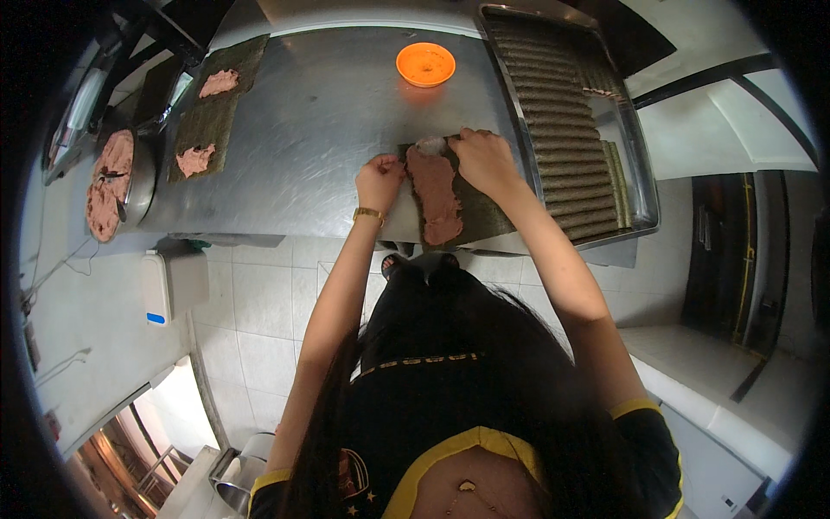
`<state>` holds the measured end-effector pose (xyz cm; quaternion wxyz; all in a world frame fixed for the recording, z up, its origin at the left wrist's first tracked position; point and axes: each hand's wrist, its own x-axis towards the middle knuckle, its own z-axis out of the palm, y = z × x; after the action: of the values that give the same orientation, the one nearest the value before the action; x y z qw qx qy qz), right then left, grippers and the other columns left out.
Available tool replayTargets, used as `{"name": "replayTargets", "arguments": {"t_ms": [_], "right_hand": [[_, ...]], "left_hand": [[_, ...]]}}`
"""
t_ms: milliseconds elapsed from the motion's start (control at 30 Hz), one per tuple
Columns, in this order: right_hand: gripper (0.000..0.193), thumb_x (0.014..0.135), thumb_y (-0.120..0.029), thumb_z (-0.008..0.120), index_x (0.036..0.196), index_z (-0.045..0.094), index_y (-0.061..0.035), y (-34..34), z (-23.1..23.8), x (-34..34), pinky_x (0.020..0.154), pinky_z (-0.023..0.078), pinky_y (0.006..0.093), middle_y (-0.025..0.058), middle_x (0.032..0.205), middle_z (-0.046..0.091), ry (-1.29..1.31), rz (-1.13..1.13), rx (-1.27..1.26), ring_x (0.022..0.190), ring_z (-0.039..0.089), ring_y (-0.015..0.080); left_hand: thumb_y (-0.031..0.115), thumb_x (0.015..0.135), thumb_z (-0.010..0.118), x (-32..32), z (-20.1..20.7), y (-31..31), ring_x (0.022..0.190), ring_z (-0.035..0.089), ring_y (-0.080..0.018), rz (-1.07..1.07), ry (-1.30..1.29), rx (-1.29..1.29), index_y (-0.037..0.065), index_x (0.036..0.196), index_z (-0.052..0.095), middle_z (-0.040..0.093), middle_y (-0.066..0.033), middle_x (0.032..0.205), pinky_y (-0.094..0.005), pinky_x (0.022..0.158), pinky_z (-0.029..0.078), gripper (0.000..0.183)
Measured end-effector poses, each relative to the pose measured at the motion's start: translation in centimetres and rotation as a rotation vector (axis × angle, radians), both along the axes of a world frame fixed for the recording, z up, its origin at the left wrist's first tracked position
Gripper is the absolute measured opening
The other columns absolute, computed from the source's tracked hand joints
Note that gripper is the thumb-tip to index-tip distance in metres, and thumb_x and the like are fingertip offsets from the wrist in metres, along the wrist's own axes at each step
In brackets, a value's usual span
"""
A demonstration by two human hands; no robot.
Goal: The person spreads a pink paste onto a sheet of seaweed using a spoon, then rolls the seaweed into a cylinder. The finished roll is placed on a tray with other completed rolls.
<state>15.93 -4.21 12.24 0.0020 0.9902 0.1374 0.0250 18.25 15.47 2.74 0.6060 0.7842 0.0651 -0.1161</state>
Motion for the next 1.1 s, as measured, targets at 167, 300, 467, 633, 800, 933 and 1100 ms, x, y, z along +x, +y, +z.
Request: {"name": "replayTargets", "arguments": {"t_ms": [167, 300, 467, 633, 800, 933, 1100], "right_hand": [[0.013, 0.074, -0.007, 0.057, 0.077, 0.068, -0.0016, -0.7, -1.0, -0.4, 0.069, 0.053, 0.0412, 0.0163, 0.087, 0.065, 0.049, -0.066, 0.054, 0.080, 0.066, 0.0322], [0.014, 0.074, -0.005, 0.055, 0.079, 0.068, -0.0022, -1.5, -0.7, -0.6, 0.068, 0.053, 0.0420, 0.0166, 0.089, 0.065, 0.069, -0.104, 0.046, 0.080, 0.067, 0.0323], [0.014, 0.074, -0.006, 0.055, 0.079, 0.068, -0.0028, -1.8, 2.5, -0.3, 0.070, 0.053, 0.0416, 0.0148, 0.089, 0.065, 0.117, -0.085, -0.003, 0.082, 0.066, 0.0318], [0.029, 0.072, -0.004, 0.057, 0.096, 0.070, -0.0101, -0.8, 1.9, 0.2, 0.075, 0.051, 0.0401, 0.0094, 0.087, 0.062, -0.009, 0.083, -0.031, 0.086, 0.063, 0.0287], [0.011, 0.073, -0.007, 0.058, 0.075, 0.068, -0.0042, 0.1, -0.8, 1.4, 0.073, 0.052, 0.0399, 0.0113, 0.082, 0.062, -0.059, 0.109, 0.059, 0.083, 0.063, 0.0291], [0.009, 0.073, -0.007, 0.059, 0.075, 0.067, -0.0026, 0.9, -0.6, 2.0, 0.071, 0.052, 0.0404, 0.0130, 0.082, 0.064, -0.007, 0.029, -0.008, 0.081, 0.064, 0.0302], [0.019, 0.074, -0.005, 0.057, 0.089, 0.070, -0.0076, 0.2, 0.3, 1.3, 0.072, 0.052, 0.0407, 0.0126, 0.086, 0.064, 0.087, -0.044, 0.009, 0.085, 0.064, 0.0307]], "left_hand": [[0.015, 0.078, 0.067, 2.2, -0.7, -0.4, 0.066, 0.067, -0.0163, -0.002, -0.059, 0.214, 0.003, 0.086, 0.070, 0.070, -0.0089, 0.075, -0.0288, 0.063, 0.053, 0.014], [0.011, 0.082, 0.065, 2.5, -0.9, -0.4, 0.061, 0.065, -0.0133, -0.016, -0.013, 0.149, 0.004, 0.091, 0.070, 0.069, -0.0069, 0.076, -0.0280, 0.056, 0.052, 0.013], [0.007, 0.082, 0.063, 2.8, -2.0, 0.1, 0.064, 0.066, -0.0135, 0.003, -0.015, 0.145, 0.003, 0.093, 0.069, 0.070, -0.0065, 0.078, -0.0274, 0.057, 0.054, 0.014], [0.005, 0.081, 0.063, 2.3, 0.3, -0.4, 0.066, 0.066, -0.0136, -0.001, 0.058, 0.097, 0.002, 0.093, 0.069, 0.070, -0.0064, 0.078, -0.0272, 0.057, 0.054, 0.013], [0.007, 0.080, 0.067, 2.1, 0.3, -0.3, 0.064, 0.066, -0.0140, -0.015, -0.004, 0.154, 0.002, 0.093, 0.070, 0.070, -0.0072, 0.079, -0.0278, 0.057, 0.054, 0.015], [0.013, 0.074, 0.068, 2.1, -0.1, -0.2, 0.060, 0.066, -0.0142, 0.010, -0.008, 0.102, 0.004, 0.086, 0.071, 0.070, -0.0071, 0.074, -0.0275, 0.059, 0.053, 0.015], [0.011, 0.078, 0.069, 2.1, 0.3, -0.3, 0.063, 0.066, -0.0135, 0.018, 0.059, 0.046, 0.002, 0.092, 0.070, 0.070, -0.0076, 0.079, -0.0272, 0.057, 0.052, 0.016]]}}
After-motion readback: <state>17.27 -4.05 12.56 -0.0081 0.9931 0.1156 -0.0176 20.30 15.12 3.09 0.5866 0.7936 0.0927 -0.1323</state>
